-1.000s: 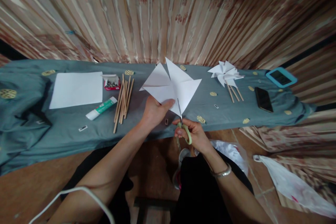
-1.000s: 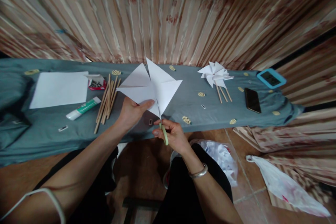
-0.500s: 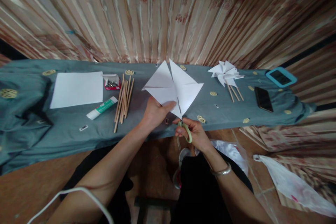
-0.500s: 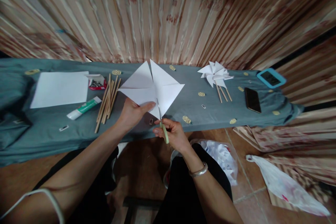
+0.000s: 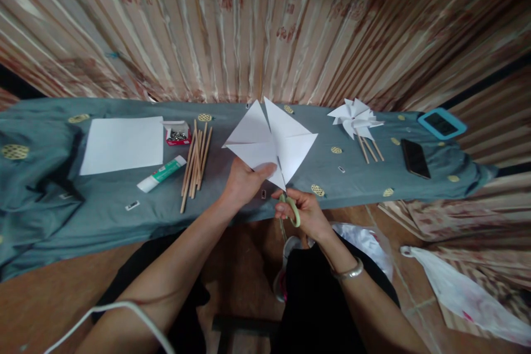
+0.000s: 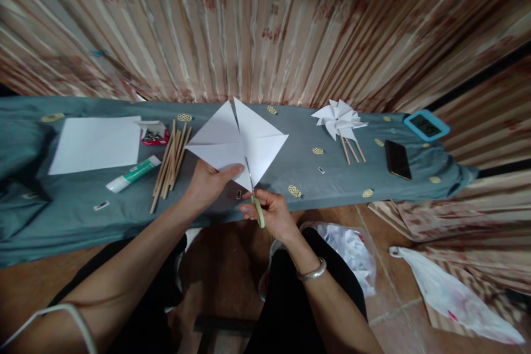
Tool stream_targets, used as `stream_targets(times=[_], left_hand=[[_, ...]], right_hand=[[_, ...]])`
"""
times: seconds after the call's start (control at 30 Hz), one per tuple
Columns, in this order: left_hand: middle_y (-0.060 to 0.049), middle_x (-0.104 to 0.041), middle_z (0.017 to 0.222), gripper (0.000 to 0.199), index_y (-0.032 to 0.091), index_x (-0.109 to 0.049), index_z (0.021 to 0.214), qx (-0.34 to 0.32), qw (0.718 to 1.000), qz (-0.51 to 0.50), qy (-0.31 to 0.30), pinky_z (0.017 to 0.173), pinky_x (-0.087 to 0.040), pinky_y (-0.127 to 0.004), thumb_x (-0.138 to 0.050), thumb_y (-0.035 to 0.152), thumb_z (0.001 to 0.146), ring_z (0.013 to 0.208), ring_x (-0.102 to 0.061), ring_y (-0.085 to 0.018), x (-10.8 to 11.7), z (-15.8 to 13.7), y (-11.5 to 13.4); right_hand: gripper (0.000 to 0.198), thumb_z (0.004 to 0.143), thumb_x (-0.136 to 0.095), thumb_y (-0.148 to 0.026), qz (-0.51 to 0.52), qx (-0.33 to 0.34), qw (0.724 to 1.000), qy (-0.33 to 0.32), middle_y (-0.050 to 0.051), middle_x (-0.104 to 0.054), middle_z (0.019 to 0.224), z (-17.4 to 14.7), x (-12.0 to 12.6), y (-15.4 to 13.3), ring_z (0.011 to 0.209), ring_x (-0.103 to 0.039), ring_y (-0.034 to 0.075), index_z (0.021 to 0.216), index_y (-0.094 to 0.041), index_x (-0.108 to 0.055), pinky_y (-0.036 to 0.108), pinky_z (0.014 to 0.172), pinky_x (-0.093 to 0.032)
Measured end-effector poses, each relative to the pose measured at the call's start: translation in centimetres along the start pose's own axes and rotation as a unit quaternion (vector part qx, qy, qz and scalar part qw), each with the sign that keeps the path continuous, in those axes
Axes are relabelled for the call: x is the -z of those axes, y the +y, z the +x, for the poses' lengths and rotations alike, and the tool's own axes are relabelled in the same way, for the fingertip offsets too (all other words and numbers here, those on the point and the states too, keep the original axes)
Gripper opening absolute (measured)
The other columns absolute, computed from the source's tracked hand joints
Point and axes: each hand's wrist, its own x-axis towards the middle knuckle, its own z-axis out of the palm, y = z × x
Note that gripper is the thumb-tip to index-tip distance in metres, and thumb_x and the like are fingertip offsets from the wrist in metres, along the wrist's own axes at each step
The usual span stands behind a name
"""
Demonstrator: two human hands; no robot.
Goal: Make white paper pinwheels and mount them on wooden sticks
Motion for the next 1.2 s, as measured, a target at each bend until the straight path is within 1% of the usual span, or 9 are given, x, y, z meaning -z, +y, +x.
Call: stream_targets(times=[0.1, 0.2, 0.4, 0.53, 0.67, 0.8, 0.97, 1.1, 1.2], left_hand=[[-0.004, -0.069, 0.076, 0.013, 0.018, -0.062, 0.073, -0.002, 1.000, -0.015, -0.009, 0.066, -0.053, -0.031, -0.068, 0.028, 0.067, 0.069, -0.064, -0.018, -0.13, -0.11, -0.28], [-0.003, -0.068, 0.071, 0.012, 0.018, -0.063, 0.072, 0.000, 1.000, -0.019, -0.023, 0.062, -0.051, -0.030, -0.068, 0.029, 0.068, 0.065, -0.062, -0.018, -0.23, -0.27, -0.38], [-0.004, -0.067, 0.070, 0.011, 0.018, -0.062, 0.069, 0.013, 1.000, -0.009, -0.019, 0.062, -0.052, -0.031, -0.066, 0.028, 0.066, 0.065, -0.061, -0.018, -0.27, -0.38, 0.17], [-0.003, -0.066, 0.068, 0.010, 0.019, -0.061, 0.066, 0.024, 0.999, -0.017, -0.016, 0.061, -0.052, -0.031, -0.067, 0.027, 0.066, 0.064, -0.062, -0.018, -0.30, -0.44, 0.18], [-0.002, -0.066, 0.068, 0.010, 0.019, -0.062, 0.070, 0.021, 0.998, -0.054, -0.033, 0.059, -0.051, -0.030, -0.068, 0.026, 0.067, 0.060, -0.061, -0.017, -0.39, -0.61, -0.03], [-0.001, -0.066, 0.067, 0.010, 0.019, -0.062, 0.070, 0.020, 0.997, -0.068, -0.039, 0.058, -0.051, -0.029, -0.070, 0.025, 0.067, 0.058, -0.060, -0.016, -0.42, -0.72, -0.09], [-0.002, -0.067, 0.069, 0.011, 0.019, -0.062, 0.068, 0.018, 0.998, -0.051, -0.035, 0.061, -0.052, -0.030, -0.069, 0.027, 0.068, 0.061, -0.062, -0.017, -0.39, -0.71, -0.27], [-0.003, -0.067, 0.069, 0.011, 0.018, -0.062, 0.068, 0.017, 0.999, -0.042, -0.030, 0.061, -0.052, -0.030, -0.069, 0.027, 0.068, 0.063, -0.062, -0.017, -0.35, -0.70, -0.17], [-0.003, -0.067, 0.071, 0.010, 0.018, -0.063, 0.070, 0.017, 0.999, -0.035, -0.028, 0.061, -0.052, -0.029, -0.069, 0.026, 0.067, 0.065, -0.062, -0.017, -0.29, -0.69, 0.00]], right_hand=[[0.040, 0.053, -0.088, -0.048, -0.011, 0.003, 1.000, -0.003, -0.003, -0.066, 0.055, 0.04, 0.00, -0.17, 0.047, -0.055, 0.007, 0.073, -0.018, -0.070, 0.020, 0.048, -0.047], [0.040, 0.053, -0.088, -0.049, -0.014, 0.008, 1.000, -0.001, -0.003, -0.065, 0.054, 0.07, -0.02, -0.29, 0.049, -0.055, 0.008, 0.071, -0.018, -0.069, 0.020, 0.049, -0.047], [0.040, 0.051, -0.088, -0.050, 0.000, 0.001, 1.000, 0.007, -0.003, -0.064, 0.053, 0.14, -0.15, -0.11, 0.046, -0.054, 0.008, 0.070, -0.019, -0.070, 0.022, 0.049, -0.049], [0.039, 0.055, -0.087, -0.049, -0.005, 0.005, 1.000, -0.001, -0.003, -0.064, 0.053, 0.18, -0.15, 0.02, 0.047, -0.054, 0.009, 0.073, -0.019, -0.072, 0.023, 0.050, -0.049], [0.039, 0.058, -0.085, -0.051, -0.008, 0.014, 1.000, -0.003, -0.002, -0.064, 0.054, 0.23, -0.17, -0.01, 0.049, -0.055, 0.010, 0.076, -0.018, -0.072, 0.023, 0.051, -0.049], [0.038, 0.056, -0.086, -0.049, -0.002, 0.010, 1.000, 0.005, -0.003, -0.064, 0.054, 0.30, -0.23, -0.01, 0.048, -0.054, 0.009, 0.073, -0.019, -0.071, 0.023, 0.051, -0.048], [0.036, 0.056, -0.086, -0.047, 0.008, 0.011, 1.000, 0.003, -0.003, -0.062, 0.052, 0.38, -0.34, 0.02, 0.047, -0.052, 0.009, 0.072, -0.019, -0.071, 0.023, 0.050, -0.047], [0.037, 0.049, -0.090, -0.044, 0.031, -0.007, 0.999, 0.016, -0.004, -0.061, 0.047, 0.34, -0.63, -0.31, 0.043, -0.050, 0.007, 0.065, -0.018, -0.070, 0.021, 0.047, -0.045], [0.038, 0.047, -0.090, -0.044, 0.037, -0.011, 0.999, 0.024, -0.004, -0.061, 0.047, 0.27, -0.87, -0.52, 0.042, -0.049, 0.007, 0.063, -0.018, -0.068, 0.020, 0.046, -0.044]])
